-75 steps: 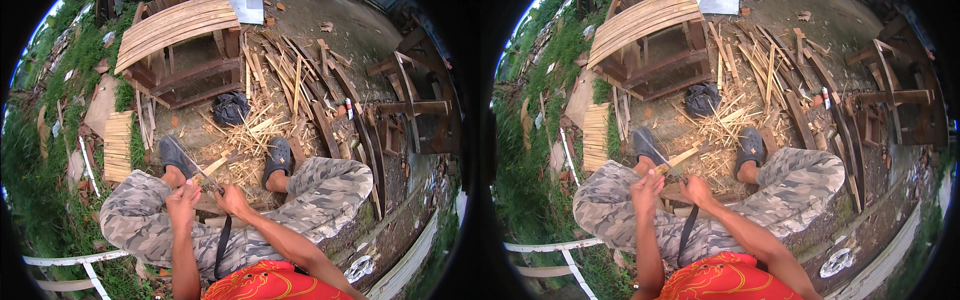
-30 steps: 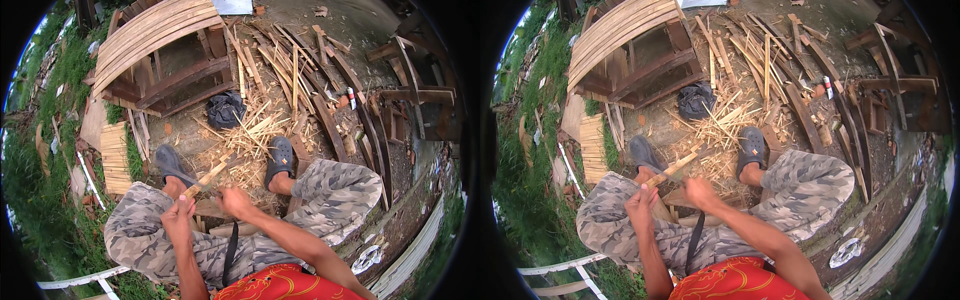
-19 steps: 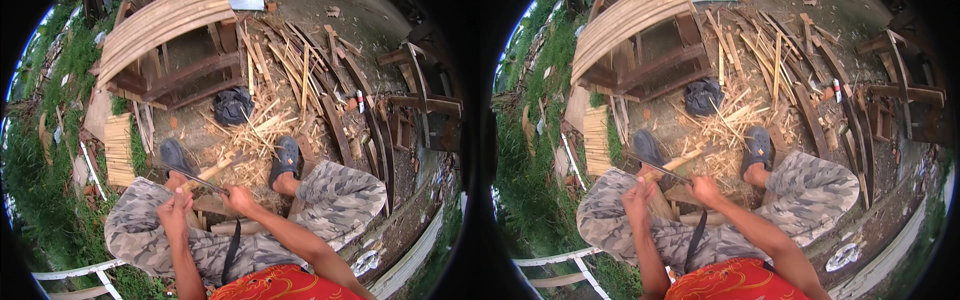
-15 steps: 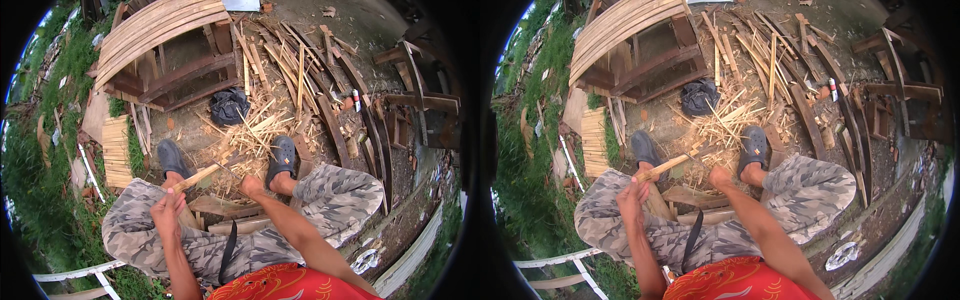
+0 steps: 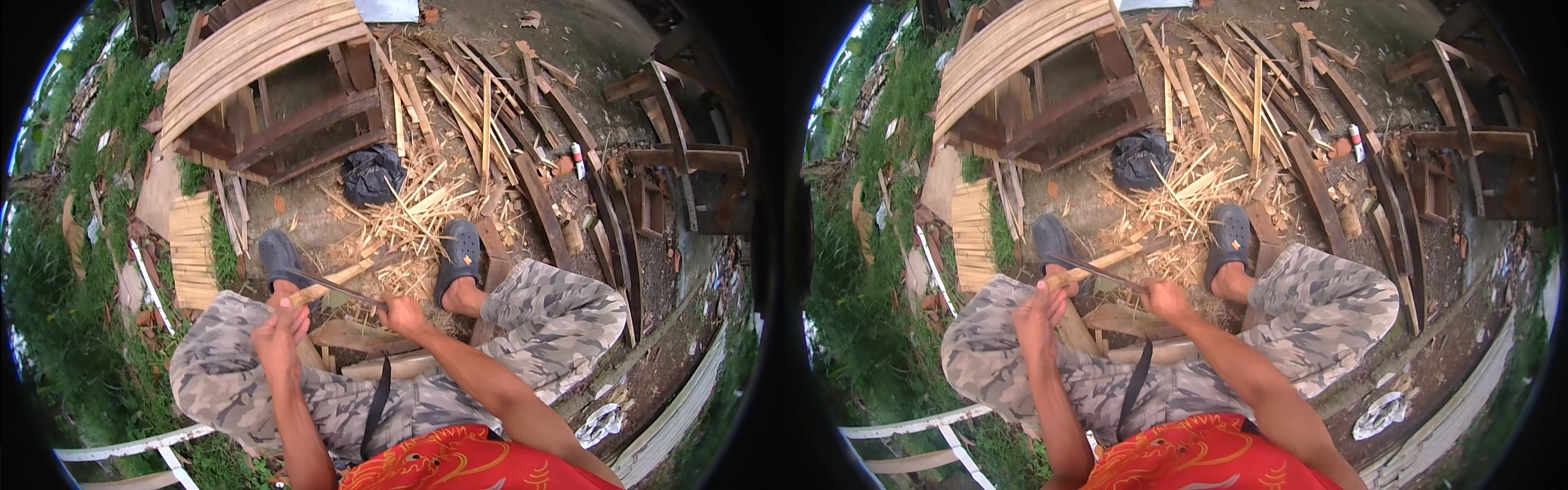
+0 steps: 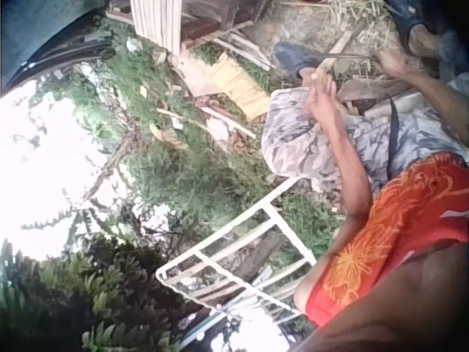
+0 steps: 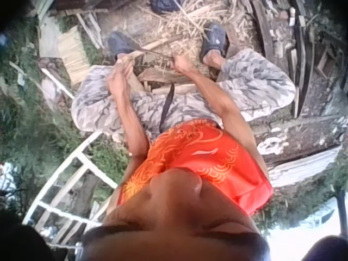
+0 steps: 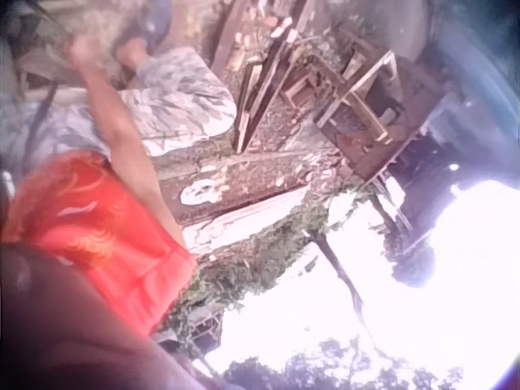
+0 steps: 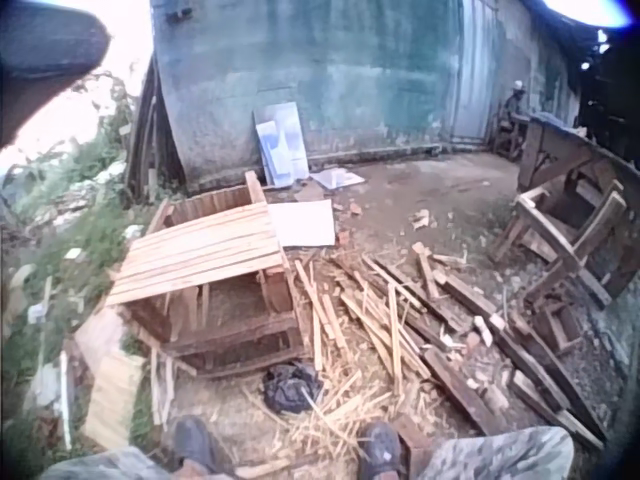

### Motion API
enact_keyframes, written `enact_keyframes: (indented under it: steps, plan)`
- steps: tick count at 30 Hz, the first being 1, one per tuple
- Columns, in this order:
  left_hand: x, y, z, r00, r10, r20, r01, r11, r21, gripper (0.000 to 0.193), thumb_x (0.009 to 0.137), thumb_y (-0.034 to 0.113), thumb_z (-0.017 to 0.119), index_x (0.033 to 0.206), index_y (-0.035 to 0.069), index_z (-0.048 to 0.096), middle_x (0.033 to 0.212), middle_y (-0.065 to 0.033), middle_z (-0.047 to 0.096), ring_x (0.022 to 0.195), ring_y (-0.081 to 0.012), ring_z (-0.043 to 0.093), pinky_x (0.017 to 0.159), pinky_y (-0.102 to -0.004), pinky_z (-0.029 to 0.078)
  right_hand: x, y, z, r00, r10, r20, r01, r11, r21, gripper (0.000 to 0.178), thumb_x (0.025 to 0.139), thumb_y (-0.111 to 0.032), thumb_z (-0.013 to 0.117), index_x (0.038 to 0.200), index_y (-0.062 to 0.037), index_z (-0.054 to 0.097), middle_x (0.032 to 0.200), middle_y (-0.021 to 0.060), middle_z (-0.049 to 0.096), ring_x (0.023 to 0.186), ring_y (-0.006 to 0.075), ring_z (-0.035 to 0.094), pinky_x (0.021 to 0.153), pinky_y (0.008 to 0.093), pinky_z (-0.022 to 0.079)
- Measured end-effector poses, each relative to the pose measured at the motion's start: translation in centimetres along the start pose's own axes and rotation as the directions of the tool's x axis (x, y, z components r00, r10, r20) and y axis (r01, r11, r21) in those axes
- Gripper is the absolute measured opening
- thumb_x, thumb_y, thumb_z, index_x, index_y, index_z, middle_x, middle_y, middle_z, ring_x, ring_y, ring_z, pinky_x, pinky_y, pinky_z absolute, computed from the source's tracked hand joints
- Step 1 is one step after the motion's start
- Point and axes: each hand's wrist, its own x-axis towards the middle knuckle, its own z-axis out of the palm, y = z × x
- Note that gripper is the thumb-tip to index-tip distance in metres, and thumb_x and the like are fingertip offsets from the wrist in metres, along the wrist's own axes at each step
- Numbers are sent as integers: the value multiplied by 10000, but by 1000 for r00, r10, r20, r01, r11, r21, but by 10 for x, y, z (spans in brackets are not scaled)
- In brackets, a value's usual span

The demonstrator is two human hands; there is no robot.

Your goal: The person sits on the ground and uses a knife to shave thin strips of bamboo, holding the piece with one hand and scraping with the other. The person places the finished strips on a nearby wooden structure.

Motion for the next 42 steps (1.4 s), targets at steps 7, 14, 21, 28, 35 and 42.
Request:
enact_keyframes:
  steps: [7, 14, 21, 28, 35, 42]
  plan:
    - [-1, 0, 2, 1000, -17, -20, 18, 1000, 18, 473, 950, 311, 714, 1074, -144, 676, 1006, -223, 709, 922, -271, 730, 800, -319, 599, 4, 17, 8, 967, 249, -45, -252, 965, -75, 357, 874, -262, 646, 1131, -22, 707, 1054, 238, 715, 1004, 406, 692, 872, 475, 557]
    - [-7, -4, 7, 1000, -25, -16, 25, 1000, -5, 382, 970, 256, 691, 995, -124, 706, 965, -191, 706, 904, -255, 726, 795, -308, 597, -3, 33, 18, 854, 519, -24, -520, 854, -37, 376, 884, -297, 639, 1106, -4, 717, 1061, 279, 701, 1035, 405, 687, 897, 476, 553]
    - [-4, -12, 3, 1000, 25, -7, -25, 1000, 0, 378, 987, 249, 663, 1023, -125, 700, 955, -177, 709, 888, -238, 726, 772, -291, 593, 5, 28, 5, 814, 581, -2, -581, 813, -43, 331, 851, -237, 648, 1083, -17, 733, 1129, 234, 703, 1077, 380, 679, 898, 446, 558]
    - [-11, -15, 3, 987, 160, 1, -156, 957, 243, 355, 1020, 201, 589, 1078, -136, 687, 944, -152, 722, 869, -196, 725, 742, -265, 588, 25, 31, 2, 834, 542, 104, -545, 839, -3, 417, 841, -264, 640, 1138, 20, 704, 1199, 240, 678, 1135, 366, 661, 955, 439, 534]
    - [-16, -25, 0, 960, 278, -37, -247, 903, 353, 369, 1003, 215, 598, 851, -105, 701, 690, -67, 687, 627, -86, 631, 585, -258, 492, 12, 28, 2, 896, 444, -11, -444, 895, -46, 405, 851, -293, 628, 1102, 14, 714, 1100, 276, 690, 1060, 394, 677, 901, 457, 544]
    - [-10, -23, -8, 976, 216, -4, -183, 835, 519, 379, 1028, 219, 553, 981, -124, 707, 836, -115, 714, 783, -168, 720, 682, -258, 572, -6, 40, -8, 803, 595, -25, -593, 795, -127, 394, 880, -287, 619, 1131, 4, 706, 1129, 253, 699, 1105, 375, 672, 923, 461, 543]
